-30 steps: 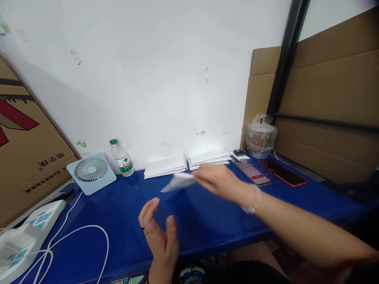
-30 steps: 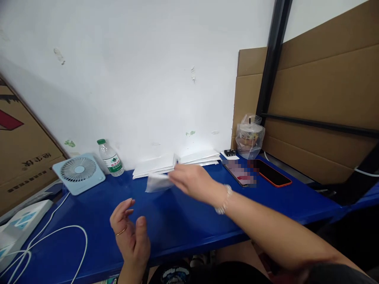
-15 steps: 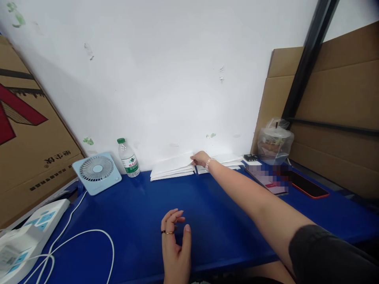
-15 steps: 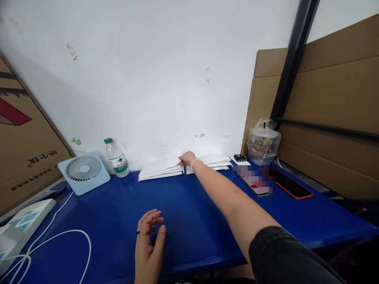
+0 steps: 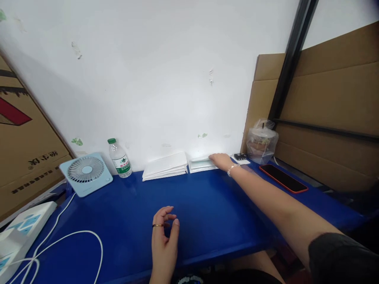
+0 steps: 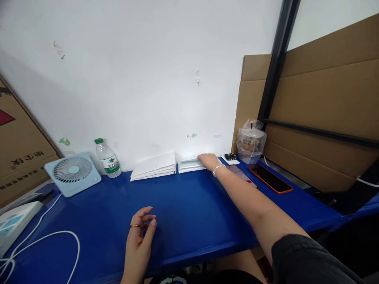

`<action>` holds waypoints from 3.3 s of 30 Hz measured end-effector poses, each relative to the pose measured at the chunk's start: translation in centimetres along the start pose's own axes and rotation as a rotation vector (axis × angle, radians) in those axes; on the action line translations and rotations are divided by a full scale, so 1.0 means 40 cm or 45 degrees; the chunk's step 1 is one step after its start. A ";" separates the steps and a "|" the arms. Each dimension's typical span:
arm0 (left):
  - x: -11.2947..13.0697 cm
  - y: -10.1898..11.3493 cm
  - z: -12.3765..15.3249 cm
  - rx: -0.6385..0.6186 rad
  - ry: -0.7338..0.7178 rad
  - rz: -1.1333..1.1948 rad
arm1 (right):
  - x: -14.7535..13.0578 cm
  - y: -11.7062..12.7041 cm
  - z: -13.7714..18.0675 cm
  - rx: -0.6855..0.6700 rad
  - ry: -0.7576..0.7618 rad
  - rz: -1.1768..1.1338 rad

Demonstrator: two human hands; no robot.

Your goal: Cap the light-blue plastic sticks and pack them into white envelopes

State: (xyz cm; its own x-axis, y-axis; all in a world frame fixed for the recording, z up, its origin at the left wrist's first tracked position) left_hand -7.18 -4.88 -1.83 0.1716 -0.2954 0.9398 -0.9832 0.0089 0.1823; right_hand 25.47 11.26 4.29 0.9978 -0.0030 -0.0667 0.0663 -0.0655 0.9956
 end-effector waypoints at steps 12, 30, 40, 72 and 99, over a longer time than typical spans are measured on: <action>-0.032 -0.243 -0.052 0.164 0.531 1.274 | -0.328 -0.033 0.441 0.474 1.004 -0.209; 0.051 -0.162 -0.133 0.516 0.158 1.566 | -0.166 -0.168 0.303 -0.672 0.261 -2.507; 0.004 -0.135 -0.161 0.671 0.174 1.571 | -0.096 -0.181 0.265 -0.302 0.051 -2.383; 0.525 -0.127 -0.320 0.165 -0.584 0.819 | -0.016 -0.201 0.232 -0.170 -0.231 -2.271; -0.091 -0.117 -0.264 -0.933 -0.190 -1.541 | -0.060 -0.118 0.246 0.053 -0.005 -0.163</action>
State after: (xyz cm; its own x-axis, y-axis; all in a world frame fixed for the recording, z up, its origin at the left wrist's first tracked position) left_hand -2.56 6.23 -3.06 0.8164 -0.5734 0.0682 0.0252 0.1534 0.9878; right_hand 22.70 1.75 -0.90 0.9811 0.0040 -0.1935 0.1928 -0.1067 0.9754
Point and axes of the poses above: each hand's wrist, its own z-axis away from the middle knuckle, its own y-axis out of the back of the hand, x = y × z, the point moved 9 cm from there along -z, towards the middle knuckle, and after that the axes turned 8 degrees about -x, right-handed, at the moved point
